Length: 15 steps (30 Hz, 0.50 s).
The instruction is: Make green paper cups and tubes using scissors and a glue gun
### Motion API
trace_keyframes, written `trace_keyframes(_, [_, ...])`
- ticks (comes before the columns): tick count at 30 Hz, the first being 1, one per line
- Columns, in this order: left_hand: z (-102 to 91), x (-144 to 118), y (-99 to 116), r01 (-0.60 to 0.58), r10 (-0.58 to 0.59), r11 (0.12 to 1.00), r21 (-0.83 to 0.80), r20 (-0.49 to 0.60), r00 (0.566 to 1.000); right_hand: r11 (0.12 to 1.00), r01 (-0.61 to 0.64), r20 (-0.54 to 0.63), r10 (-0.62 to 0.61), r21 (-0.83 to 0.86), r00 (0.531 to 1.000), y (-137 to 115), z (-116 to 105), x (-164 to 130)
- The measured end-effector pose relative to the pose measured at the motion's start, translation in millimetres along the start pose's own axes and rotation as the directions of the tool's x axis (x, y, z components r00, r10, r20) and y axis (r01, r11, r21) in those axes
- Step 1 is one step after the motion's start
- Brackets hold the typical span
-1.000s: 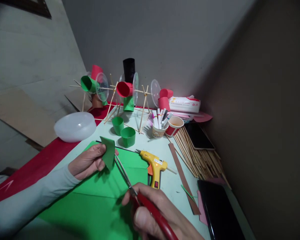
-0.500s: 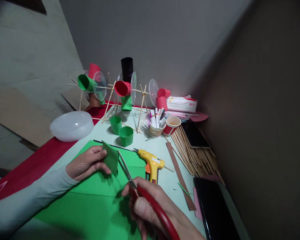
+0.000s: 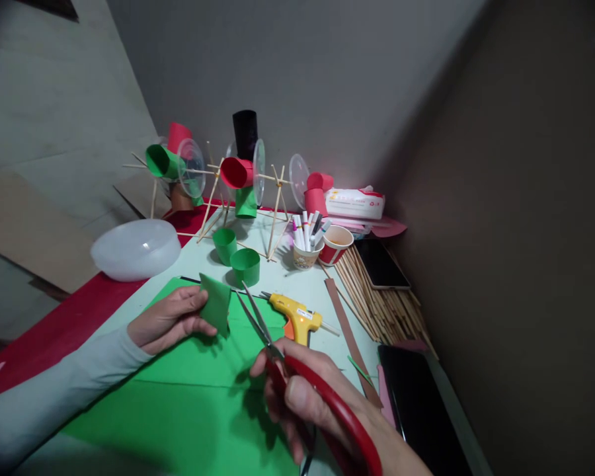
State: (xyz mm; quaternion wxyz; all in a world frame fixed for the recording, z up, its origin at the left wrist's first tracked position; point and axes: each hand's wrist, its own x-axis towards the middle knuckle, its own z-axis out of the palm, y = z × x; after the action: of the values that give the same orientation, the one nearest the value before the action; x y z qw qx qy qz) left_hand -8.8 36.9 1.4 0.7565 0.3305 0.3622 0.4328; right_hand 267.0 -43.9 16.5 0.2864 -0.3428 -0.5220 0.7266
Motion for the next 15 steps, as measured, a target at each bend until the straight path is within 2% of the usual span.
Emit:
trace_keyframes(7, [-5.3, 3, 2, -0.035, 0.036, 0.998, -0.058, 0.009, 0.999, 0.998, -0.027, -0.009, 0.028, 0.061, 1.0, 4, 2, -19])
trace_keyframes(10, [-4.8, 2, 2, -0.042, 0.043, 0.997, -0.068, 0.015, 0.999, 0.997, -0.057, -0.009, 0.057, 0.045, 0.998, 0, 5, -18])
trace_keyframes(15, [-4.3, 1, 2, -0.05, 0.052, 0.996, -0.076, 0.024, 0.998, 0.999, -0.04, -0.033, 0.04, 0.005, 0.999, -10, 13, -11])
